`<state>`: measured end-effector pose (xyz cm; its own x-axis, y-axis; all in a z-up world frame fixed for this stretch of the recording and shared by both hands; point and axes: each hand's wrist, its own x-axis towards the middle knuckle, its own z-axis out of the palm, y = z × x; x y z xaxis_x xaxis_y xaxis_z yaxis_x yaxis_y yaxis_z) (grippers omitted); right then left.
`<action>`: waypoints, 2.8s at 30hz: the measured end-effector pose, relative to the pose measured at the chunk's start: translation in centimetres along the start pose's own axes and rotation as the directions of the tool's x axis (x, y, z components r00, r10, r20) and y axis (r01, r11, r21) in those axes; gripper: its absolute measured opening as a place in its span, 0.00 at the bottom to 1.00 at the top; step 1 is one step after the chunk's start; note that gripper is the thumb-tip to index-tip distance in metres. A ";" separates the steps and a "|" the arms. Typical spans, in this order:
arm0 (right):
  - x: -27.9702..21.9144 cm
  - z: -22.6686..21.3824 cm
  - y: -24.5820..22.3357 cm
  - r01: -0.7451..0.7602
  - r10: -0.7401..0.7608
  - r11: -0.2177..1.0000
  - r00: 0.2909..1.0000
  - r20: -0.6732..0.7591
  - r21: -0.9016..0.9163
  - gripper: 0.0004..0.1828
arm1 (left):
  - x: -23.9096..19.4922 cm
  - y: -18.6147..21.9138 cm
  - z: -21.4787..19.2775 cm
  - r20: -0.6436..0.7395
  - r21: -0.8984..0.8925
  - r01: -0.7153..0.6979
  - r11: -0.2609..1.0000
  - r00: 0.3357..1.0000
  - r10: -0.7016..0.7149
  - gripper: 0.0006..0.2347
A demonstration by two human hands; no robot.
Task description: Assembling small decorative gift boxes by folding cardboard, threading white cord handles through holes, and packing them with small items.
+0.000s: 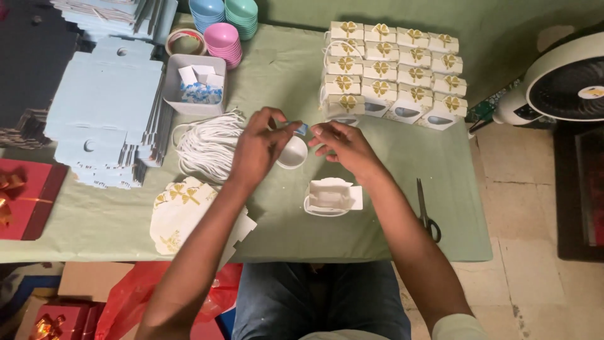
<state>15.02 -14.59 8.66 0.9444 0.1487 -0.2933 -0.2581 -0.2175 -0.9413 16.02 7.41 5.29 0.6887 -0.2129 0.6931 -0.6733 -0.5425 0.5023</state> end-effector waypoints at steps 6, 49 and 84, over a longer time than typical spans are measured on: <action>-0.9 0.6 0.3 0.055 -0.054 0.992 0.999 -0.004 0.115 0.15 | -2.4 0.8 2.8 -0.021 -0.019 -0.028 0.999 0.999 0.027 0.09; 4.8 0.1 2.8 -0.206 0.186 0.965 0.973 0.134 0.162 0.14 | -1.1 -2.5 5.4 0.199 0.577 0.481 0.660 0.701 -0.685 0.11; -15.0 3.7 3.6 0.172 -0.558 0.777 0.632 -0.537 -0.605 0.06 | -5.7 18.2 0.0 0.086 -0.295 0.626 0.722 0.770 -0.632 0.05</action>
<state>-0.82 -14.05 9.10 0.8506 -0.3027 0.4299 0.0855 -0.7271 -0.6812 -0.22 -1.25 10.49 0.9791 0.1090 0.1719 -0.1348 -0.2857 0.9488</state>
